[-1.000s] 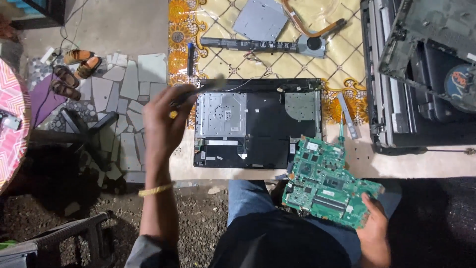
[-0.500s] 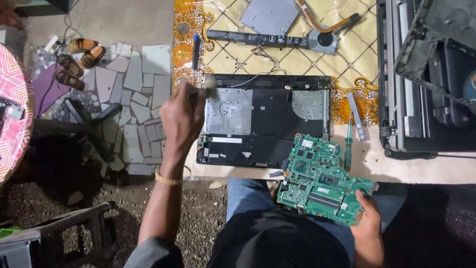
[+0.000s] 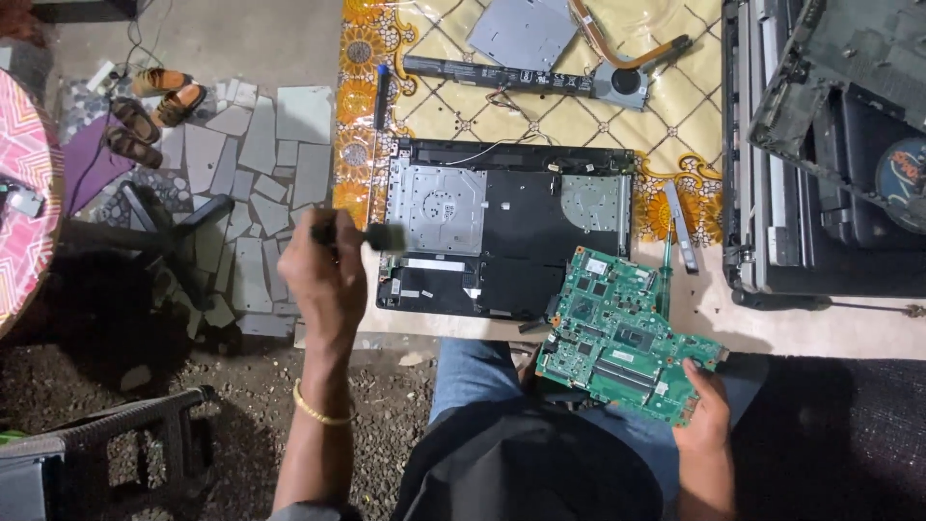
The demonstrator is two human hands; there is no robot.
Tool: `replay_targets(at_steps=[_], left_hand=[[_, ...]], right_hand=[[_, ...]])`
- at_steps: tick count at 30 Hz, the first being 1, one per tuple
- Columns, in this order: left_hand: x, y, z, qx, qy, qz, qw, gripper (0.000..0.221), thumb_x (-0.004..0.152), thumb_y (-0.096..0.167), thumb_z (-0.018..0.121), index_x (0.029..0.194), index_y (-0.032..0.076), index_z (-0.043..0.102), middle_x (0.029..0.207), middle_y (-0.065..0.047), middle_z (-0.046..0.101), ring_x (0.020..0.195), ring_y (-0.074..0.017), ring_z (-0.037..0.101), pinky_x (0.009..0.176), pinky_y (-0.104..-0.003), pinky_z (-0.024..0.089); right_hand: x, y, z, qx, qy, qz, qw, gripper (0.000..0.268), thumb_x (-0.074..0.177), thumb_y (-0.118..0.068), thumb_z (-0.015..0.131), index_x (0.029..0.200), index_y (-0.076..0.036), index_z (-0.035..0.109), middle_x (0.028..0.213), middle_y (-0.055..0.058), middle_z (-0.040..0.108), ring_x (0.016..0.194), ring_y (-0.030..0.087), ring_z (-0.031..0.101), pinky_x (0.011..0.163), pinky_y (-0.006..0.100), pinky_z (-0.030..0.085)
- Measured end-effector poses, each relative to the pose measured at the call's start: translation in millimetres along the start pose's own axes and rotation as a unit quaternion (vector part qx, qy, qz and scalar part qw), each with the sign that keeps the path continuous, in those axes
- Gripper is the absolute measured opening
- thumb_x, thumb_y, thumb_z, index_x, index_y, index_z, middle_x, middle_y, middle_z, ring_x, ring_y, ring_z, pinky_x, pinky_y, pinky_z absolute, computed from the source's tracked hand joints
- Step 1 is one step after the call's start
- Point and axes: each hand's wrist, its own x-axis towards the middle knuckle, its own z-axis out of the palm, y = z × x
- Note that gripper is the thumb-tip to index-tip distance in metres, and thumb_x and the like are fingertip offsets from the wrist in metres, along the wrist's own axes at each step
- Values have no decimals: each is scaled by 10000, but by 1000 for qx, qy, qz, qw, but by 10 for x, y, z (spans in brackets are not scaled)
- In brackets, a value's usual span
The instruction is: Cleaning a laptop motherboard and internal chassis with a brush and then reassembling them.
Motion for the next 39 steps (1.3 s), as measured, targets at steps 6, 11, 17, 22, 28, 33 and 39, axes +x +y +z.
replay_targets(at_steps=[6,11,17,22,28,33,39], left_hand=[[-333,67,-97,8,-88,-107,990,290,1067,77,666,783,60,613,583,3,547,441,-133,408,420,-322,329],[-536,138,-194,15,-58,-66,996,156,1135,49,640,989,8,608,842,-80,646,529,-139,470,431,-292,386],[-879,149,-357,-15,-49,-124,991,174,1069,62,636,896,40,647,656,-19,588,495,-130,417,444,-306,366],[-1020,262,-274,-44,-119,-124,984,231,1118,134,608,893,97,569,637,43,503,488,-97,391,410,-302,334],[-1049,293,-188,-24,-49,-118,991,146,1134,119,596,1000,62,604,696,27,474,541,-116,370,475,-312,318],[-1166,284,-38,-88,-55,-163,981,192,1098,158,593,963,66,694,591,31,579,448,-99,451,372,-283,335],[-988,435,-49,-85,-69,-152,982,94,1103,86,609,1074,28,676,678,-3,590,532,-109,455,484,-294,362]], right_hand=[[237,206,-272,0,31,2,1000,202,1056,-81,668,1227,-16,755,1233,67,798,1047,143,746,947,253,554],[287,284,-279,-21,55,11,998,204,1050,-97,685,1230,-25,749,1198,59,791,995,131,736,886,248,549],[242,193,-79,-4,26,11,1000,186,1063,-102,680,1209,-25,766,1179,76,807,948,153,757,841,257,570],[243,163,-40,-14,26,-2,1000,230,1057,-110,676,1251,-13,754,1198,85,803,951,163,756,848,264,569],[164,91,24,4,28,-3,1000,260,1063,-104,653,1291,-10,736,1204,79,796,951,154,753,846,257,569],[196,65,90,-6,24,2,1000,281,1052,-119,677,1311,-25,735,1193,72,802,914,156,761,793,275,586],[195,120,42,-14,61,7,998,231,1046,-124,691,1250,-29,748,1170,59,795,920,153,743,821,270,564]])
